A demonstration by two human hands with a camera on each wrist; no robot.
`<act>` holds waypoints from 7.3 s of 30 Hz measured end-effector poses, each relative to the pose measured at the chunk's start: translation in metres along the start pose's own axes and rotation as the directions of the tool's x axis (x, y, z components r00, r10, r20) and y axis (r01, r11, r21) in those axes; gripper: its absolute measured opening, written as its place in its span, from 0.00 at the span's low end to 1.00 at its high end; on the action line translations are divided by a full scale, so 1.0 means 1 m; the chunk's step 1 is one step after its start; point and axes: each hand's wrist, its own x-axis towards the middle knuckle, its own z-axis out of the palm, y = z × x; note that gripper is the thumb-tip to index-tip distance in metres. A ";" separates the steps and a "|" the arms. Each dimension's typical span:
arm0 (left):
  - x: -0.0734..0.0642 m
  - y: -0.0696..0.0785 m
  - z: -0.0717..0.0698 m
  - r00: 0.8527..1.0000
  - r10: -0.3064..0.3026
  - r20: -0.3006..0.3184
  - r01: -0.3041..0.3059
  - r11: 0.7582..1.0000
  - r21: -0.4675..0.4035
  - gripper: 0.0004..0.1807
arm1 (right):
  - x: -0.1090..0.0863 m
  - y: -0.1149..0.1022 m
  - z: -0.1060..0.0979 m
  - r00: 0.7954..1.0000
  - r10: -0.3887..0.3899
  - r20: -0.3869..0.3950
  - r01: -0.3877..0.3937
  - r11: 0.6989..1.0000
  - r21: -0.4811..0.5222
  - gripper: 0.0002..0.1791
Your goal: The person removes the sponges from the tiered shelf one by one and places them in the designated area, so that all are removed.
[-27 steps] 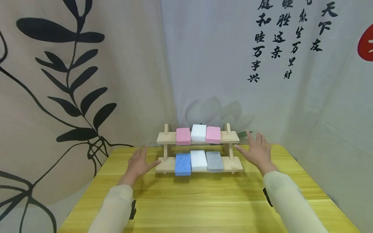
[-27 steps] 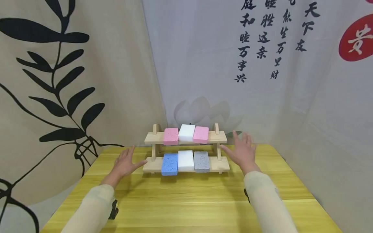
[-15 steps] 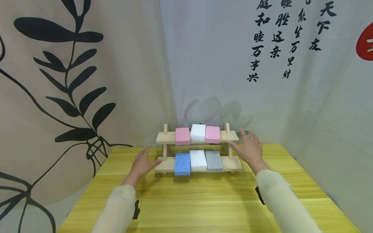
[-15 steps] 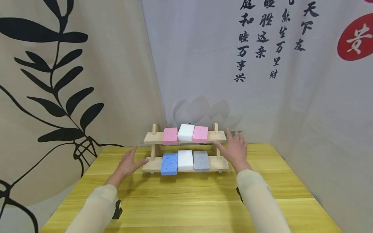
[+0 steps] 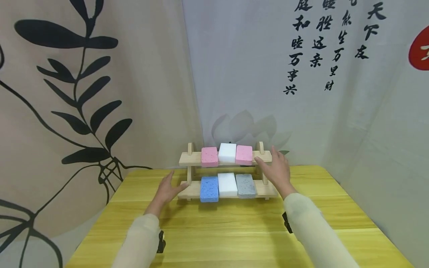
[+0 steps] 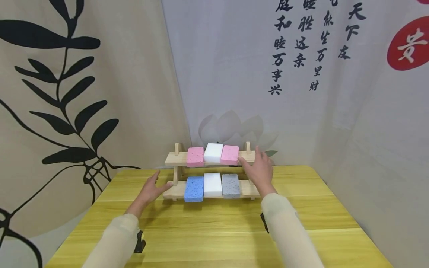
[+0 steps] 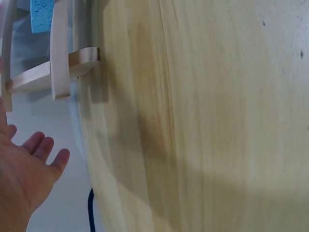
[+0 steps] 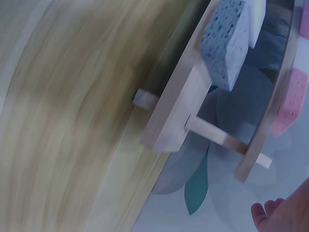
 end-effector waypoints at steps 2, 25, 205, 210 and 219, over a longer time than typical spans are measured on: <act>0.002 -0.004 0.003 1.000 -0.001 0.005 0.001 0.999 -0.035 0.55 | 0.000 -0.005 0.003 1.000 0.018 -0.002 -0.018 0.999 0.027 0.56; 0.002 -0.027 0.026 0.997 -0.060 0.058 0.069 0.981 -0.184 0.53 | -0.002 -0.033 0.029 0.990 0.139 -0.014 -0.135 0.977 0.163 0.54; -0.003 -0.029 0.037 0.993 -0.083 0.083 0.099 0.973 -0.210 0.50 | -0.047 0.140 0.022 0.947 0.319 0.046 -0.317 0.948 -0.040 0.44; -0.005 -0.028 0.037 0.992 -0.086 0.089 0.104 0.970 -0.221 0.50 | -0.049 0.138 0.022 0.946 0.320 0.059 -0.318 0.947 -0.033 0.48; -0.005 -0.027 0.037 0.992 -0.087 0.091 0.104 0.972 -0.210 0.50 | -0.050 0.138 0.022 0.942 0.327 0.078 -0.329 0.944 0.014 0.52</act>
